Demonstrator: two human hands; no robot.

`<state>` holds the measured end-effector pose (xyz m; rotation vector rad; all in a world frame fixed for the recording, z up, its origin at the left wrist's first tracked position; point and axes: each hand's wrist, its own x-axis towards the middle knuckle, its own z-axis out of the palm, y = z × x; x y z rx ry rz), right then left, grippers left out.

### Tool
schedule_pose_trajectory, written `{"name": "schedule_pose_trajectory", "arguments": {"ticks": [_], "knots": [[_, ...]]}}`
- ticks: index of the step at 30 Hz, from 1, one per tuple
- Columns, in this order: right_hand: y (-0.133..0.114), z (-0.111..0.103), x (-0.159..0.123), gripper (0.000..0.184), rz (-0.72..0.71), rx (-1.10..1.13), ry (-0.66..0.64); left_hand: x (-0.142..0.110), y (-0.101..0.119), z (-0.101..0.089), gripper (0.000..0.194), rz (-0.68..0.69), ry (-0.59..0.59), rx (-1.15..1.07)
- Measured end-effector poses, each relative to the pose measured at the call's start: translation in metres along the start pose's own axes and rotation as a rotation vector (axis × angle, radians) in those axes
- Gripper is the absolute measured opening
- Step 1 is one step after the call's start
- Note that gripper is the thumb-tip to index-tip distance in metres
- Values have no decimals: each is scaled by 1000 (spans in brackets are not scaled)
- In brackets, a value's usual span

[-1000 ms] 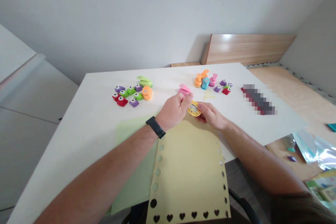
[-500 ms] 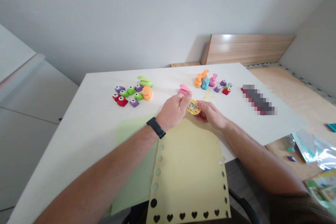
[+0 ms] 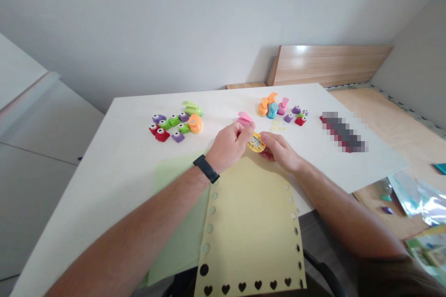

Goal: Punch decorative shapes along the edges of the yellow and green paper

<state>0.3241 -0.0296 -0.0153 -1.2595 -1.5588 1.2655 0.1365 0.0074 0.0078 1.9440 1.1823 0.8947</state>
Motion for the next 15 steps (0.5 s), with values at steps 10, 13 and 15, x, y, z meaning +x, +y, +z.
{"name": "schedule_pose_trajectory", "arguments": {"ticks": [10, 13, 15], "knots": [[-1, -1, -7, 21, -515, -430, 346, 1, -2, -1, 52, 11, 75, 143], [0, -1, -7, 24, -649, -518, 328, 1, -5, 0, 53, -21, 80, 209], [2, -2, -6, 24, -688, -555, 305, 1, -7, 2, 53, -28, 78, 242]]}}
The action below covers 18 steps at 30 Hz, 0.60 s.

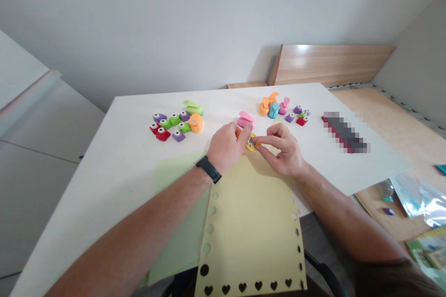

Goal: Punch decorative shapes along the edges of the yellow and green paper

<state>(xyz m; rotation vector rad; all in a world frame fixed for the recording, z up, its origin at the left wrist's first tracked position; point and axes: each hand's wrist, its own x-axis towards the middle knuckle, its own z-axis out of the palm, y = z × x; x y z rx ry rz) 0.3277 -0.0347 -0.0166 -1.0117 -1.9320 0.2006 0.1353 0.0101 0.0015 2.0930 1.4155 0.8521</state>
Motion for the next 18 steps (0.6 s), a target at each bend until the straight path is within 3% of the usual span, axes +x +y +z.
{"name": "schedule_pose_trajectory", "arguments": {"ticks": [7, 18], "knots": [[0, 0, 0, 18, -48, 9, -65, -2, 1, 4, 54, -1, 3, 93], [-7, 8, 1, 9, 69, 68, -55, -2, 1, 3, 55, 5, 13, 130]]}}
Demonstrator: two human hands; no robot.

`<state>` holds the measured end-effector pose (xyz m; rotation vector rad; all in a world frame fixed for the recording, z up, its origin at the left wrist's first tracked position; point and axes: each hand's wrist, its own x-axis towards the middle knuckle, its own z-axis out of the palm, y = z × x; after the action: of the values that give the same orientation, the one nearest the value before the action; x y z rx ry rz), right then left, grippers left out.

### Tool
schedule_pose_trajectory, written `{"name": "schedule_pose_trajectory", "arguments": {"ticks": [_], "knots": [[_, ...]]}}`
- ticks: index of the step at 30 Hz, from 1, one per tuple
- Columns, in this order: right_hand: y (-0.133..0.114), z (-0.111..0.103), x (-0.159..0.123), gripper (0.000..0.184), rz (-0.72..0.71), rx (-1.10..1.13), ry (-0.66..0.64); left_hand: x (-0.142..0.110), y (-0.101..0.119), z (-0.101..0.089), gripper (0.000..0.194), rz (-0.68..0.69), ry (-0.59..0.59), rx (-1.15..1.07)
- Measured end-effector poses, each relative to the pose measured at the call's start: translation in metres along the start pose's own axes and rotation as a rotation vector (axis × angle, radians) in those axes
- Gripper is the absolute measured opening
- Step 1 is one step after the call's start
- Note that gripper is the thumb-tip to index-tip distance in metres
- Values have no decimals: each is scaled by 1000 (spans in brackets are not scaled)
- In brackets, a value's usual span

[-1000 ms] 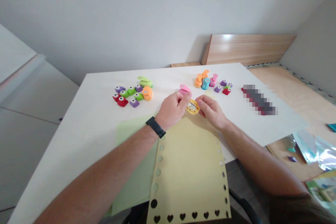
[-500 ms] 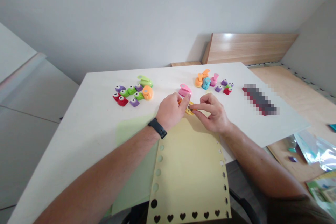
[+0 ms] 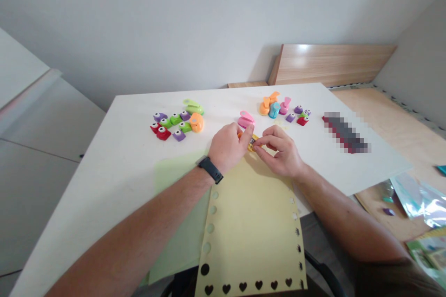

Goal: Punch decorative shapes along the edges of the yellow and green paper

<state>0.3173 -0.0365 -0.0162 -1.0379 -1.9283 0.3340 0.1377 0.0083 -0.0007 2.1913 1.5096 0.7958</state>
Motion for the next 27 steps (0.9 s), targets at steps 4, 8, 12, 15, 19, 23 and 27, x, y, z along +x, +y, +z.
{"name": "schedule_pose_trajectory", "arguments": {"ticks": [4, 8, 12, 15, 19, 23, 27], "knots": [[10, -6, 5, 9, 121, -24, 120, 2, -2, -1, 56, -13, -3, 7], [40, -20, 9, 15, 270, -325, 246, 3, -3, -2, 56, -22, -4, -16], [66, -31, 8, 23, 373, -509, 206, 2, -2, -4, 57, -35, -25, -47], [70, -32, 6, 27, 425, -545, 90, 2, -1, -4, 58, -31, -33, -65], [66, -32, 6, 30, 465, -551, 85, 2, 1, -5, 60, -25, -32, -85], [67, -34, 7, 27, 495, -528, 120, 1, 2, -6, 60, -17, -25, -106], [64, -34, 8, 28, 569, -408, 223, 1, 0, -4, 59, -6, -31, -152]]}}
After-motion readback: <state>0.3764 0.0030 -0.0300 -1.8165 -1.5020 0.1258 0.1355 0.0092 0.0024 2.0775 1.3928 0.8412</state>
